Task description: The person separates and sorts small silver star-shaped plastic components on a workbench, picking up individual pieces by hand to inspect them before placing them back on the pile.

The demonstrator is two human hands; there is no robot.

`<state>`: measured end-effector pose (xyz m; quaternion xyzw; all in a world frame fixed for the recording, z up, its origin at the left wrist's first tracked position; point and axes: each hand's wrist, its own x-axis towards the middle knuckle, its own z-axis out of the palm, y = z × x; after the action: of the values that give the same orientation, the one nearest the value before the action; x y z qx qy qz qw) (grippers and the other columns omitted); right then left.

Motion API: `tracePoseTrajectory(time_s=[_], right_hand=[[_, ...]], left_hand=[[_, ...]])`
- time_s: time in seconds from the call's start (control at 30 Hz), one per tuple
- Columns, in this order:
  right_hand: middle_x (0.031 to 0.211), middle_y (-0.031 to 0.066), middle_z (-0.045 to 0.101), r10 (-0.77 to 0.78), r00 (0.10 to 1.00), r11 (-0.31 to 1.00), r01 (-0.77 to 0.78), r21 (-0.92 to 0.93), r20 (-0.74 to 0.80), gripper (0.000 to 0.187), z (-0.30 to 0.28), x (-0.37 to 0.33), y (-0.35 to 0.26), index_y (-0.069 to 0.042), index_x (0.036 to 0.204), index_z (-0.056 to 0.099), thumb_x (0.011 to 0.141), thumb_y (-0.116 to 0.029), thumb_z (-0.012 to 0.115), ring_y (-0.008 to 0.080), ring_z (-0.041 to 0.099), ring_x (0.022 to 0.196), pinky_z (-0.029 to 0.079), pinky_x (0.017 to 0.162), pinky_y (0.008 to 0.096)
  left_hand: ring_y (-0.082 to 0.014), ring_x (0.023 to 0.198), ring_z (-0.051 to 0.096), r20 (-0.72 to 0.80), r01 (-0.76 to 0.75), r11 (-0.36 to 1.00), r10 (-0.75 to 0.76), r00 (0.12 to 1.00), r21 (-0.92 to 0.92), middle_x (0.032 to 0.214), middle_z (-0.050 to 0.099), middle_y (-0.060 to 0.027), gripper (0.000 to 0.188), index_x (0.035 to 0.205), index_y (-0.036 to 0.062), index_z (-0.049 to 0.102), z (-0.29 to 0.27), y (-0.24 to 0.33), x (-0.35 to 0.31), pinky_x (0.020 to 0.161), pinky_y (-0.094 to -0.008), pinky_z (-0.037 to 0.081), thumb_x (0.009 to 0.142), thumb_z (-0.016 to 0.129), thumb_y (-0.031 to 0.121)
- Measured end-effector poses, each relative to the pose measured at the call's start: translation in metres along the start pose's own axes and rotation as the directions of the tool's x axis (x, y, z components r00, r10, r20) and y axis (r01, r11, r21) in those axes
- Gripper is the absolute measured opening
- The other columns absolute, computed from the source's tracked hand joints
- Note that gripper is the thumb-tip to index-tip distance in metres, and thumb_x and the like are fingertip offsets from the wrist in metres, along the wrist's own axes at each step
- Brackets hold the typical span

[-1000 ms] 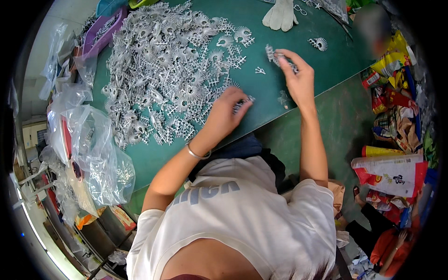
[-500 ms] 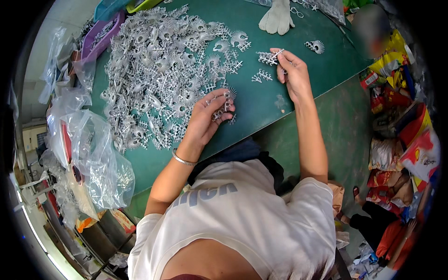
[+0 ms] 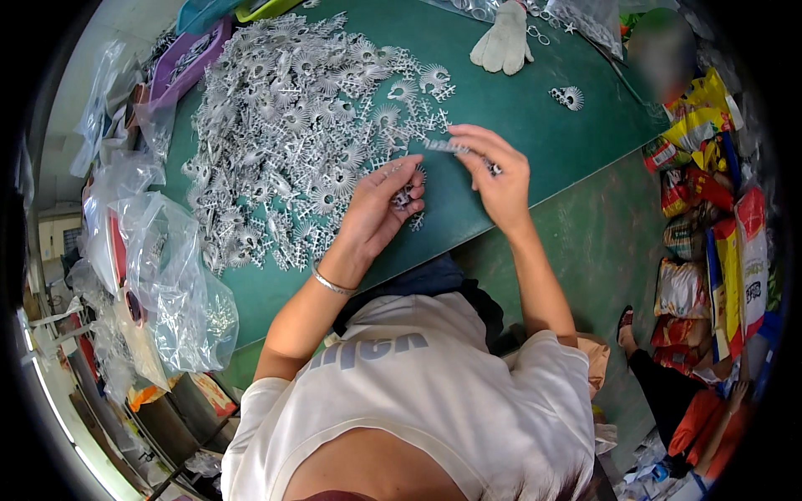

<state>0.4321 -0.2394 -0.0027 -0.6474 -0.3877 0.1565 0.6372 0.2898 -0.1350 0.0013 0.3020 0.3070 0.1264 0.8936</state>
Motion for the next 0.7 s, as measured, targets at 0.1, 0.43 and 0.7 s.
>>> tracePoseTrajectory(time_s=[0.1, 0.43, 0.7], right_hand=[[0.099, 0.0099, 0.061, -0.155, 0.985, 0.981, 0.162, -0.103, 0.073, 0.017, 0.006, -0.01, 0.002, 0.0, 0.089, 0.067, 0.075, 0.006, 0.059, 0.0065, 0.049, 0.055, 0.037, 0.048, 0.0191], [0.077, 0.0078, 0.061, 0.405, 0.885, 0.868, -0.452, 0.208, 0.23, 0.024, 0.013, -0.026, -0.022, 0.005, 0.093, 0.06, 0.092, -0.016, 0.048, 0.0042, 0.039, 0.041, 0.029, 0.037, 0.0176], [0.067, 0.0038, 0.059, 0.425, 0.837, 0.838, -0.508, 0.2, 0.345, 0.018, 0.012, -0.03, -0.023, 0.001, 0.087, 0.061, 0.09, -0.013, 0.05, 0.0051, 0.043, 0.043, 0.031, 0.04, 0.0183]], left_hand=[[-0.0085, 0.065, 0.049, 0.014, -0.01, 1.0, 0.011, 1.0, -0.026, 0.087, 0.058, -0.0052, 0.024, 0.107, -0.0013, 0.055, 0.001, 0.001, 0.002, 0.057, -0.0212, 0.043, 0.088, 0.055, 0.013], [-0.0034, 0.064, 0.048, -0.051, -0.412, 0.802, 0.478, 0.877, 0.432, 0.079, 0.059, -0.0016, 0.016, 0.098, 0.0011, 0.061, 0.008, -0.003, -0.007, 0.057, -0.0178, 0.039, 0.082, 0.061, 0.003], [-0.0061, 0.07, 0.051, 0.071, -0.551, 0.557, 0.66, 0.748, 0.621, 0.08, 0.06, -0.0017, 0.014, 0.093, 0.0005, 0.06, 0.012, -0.005, -0.025, 0.063, -0.0196, 0.041, 0.08, 0.062, 0.002]])
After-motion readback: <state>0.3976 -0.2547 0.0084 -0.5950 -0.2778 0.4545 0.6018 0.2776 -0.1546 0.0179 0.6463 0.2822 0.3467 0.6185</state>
